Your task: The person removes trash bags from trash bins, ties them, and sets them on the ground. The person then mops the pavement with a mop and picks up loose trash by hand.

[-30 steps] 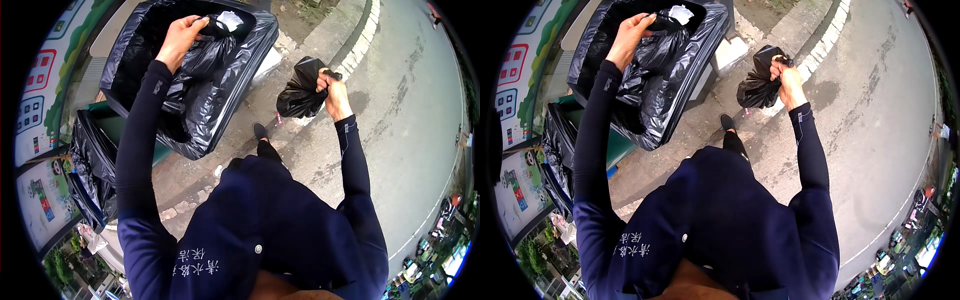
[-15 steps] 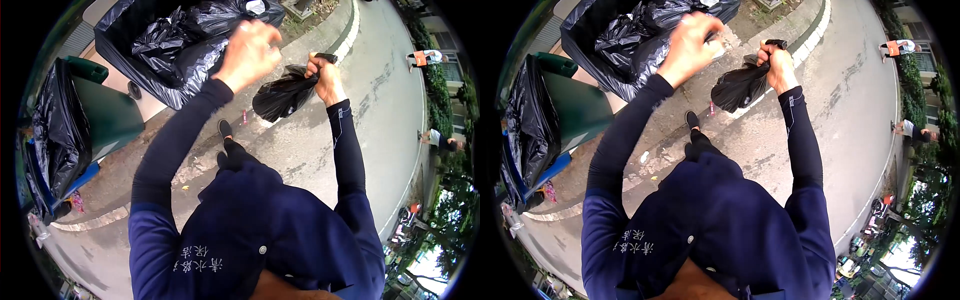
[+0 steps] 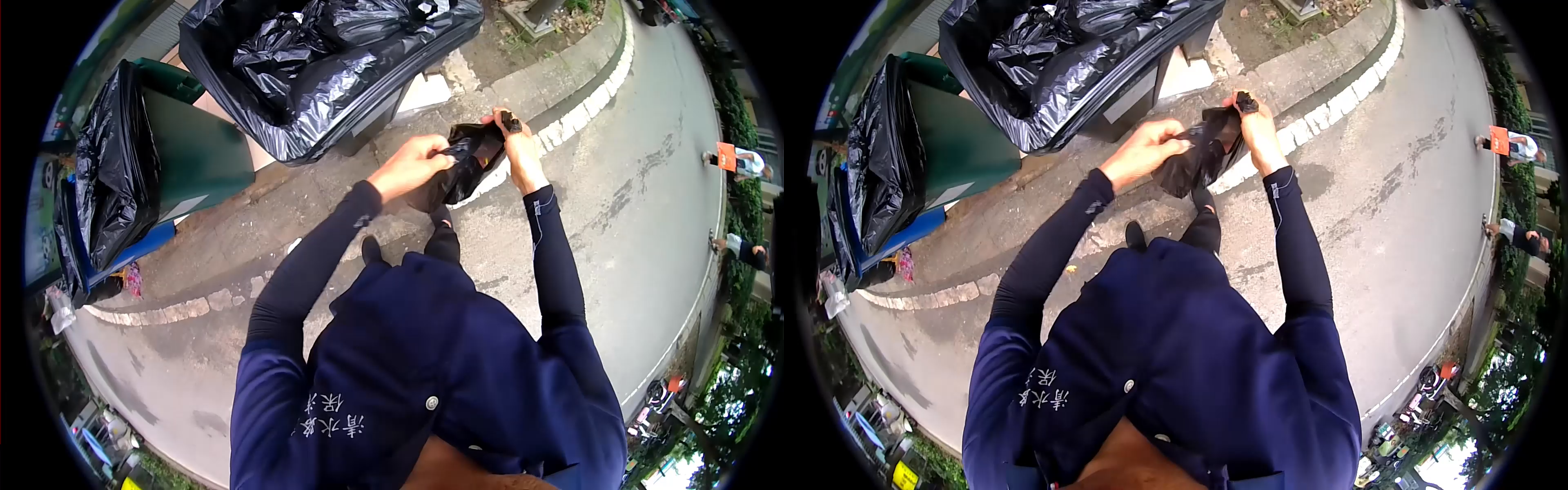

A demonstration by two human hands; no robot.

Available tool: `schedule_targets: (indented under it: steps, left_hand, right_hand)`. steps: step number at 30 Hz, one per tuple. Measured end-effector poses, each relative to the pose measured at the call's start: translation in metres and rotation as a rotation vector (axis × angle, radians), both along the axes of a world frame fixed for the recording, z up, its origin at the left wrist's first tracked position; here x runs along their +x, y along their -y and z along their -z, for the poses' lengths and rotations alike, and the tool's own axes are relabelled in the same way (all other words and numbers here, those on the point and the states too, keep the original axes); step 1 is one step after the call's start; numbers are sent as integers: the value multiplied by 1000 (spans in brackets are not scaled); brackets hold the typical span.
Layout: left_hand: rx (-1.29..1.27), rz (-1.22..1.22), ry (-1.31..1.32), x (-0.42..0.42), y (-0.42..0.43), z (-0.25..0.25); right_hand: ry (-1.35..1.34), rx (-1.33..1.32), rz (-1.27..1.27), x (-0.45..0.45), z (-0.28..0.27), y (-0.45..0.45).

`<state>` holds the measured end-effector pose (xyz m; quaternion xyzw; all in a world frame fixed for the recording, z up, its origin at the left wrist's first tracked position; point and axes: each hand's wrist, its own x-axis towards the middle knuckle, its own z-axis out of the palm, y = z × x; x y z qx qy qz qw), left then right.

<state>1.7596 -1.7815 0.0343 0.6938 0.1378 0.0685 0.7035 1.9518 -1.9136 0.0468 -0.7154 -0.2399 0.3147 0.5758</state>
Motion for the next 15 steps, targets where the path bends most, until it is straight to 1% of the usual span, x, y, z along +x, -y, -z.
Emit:
schedule_targets:
  steps: [1,2,3,4,5,7,8,9,10,11,12,13,14,15]
  left_hand:
    - [-79,44,-113,-6,-4,0]
    - [-41,83,-102,-12,-7,1]
    - [-100,127,-182,-15,-3,-8]
    - [-55,156,-197,-17,-1,-2]
    - [-10,188,-204,-17,2,3]
    - [182,200,-317,-11,9,-1]
    - [186,182,-363,-4,12,-9]
    - [209,187,-284,3,14,-8]
    - [250,185,-150,12,17,-3]
    - [255,201,-168,23,22,-8]
    - [307,174,-108,32,24,6]
    - [319,123,-149,38,28,21]
    - [353,164,-238,61,37,-5]
    - [265,120,-226,68,42,2]
  right_hand:
    - [-71,-111,-31,22,12,9]
    - [-29,-157,-12,38,24,16]
    - [14,-203,10,51,39,23]
    - [100,-266,50,63,56,27]
    - [85,-270,50,75,67,31]
    - [216,-328,-44,97,75,40]
    - [212,-510,-107,110,68,40]
    - [329,-615,-142,126,81,41]
    - [217,-685,-72,129,72,43]
    - [418,-608,-153,137,103,48]
    - [457,-572,56,131,55,53]
    - [404,-188,97,145,88,59]
    - [89,-98,158,145,56,66]
    - [-53,-60,103,155,57,73]
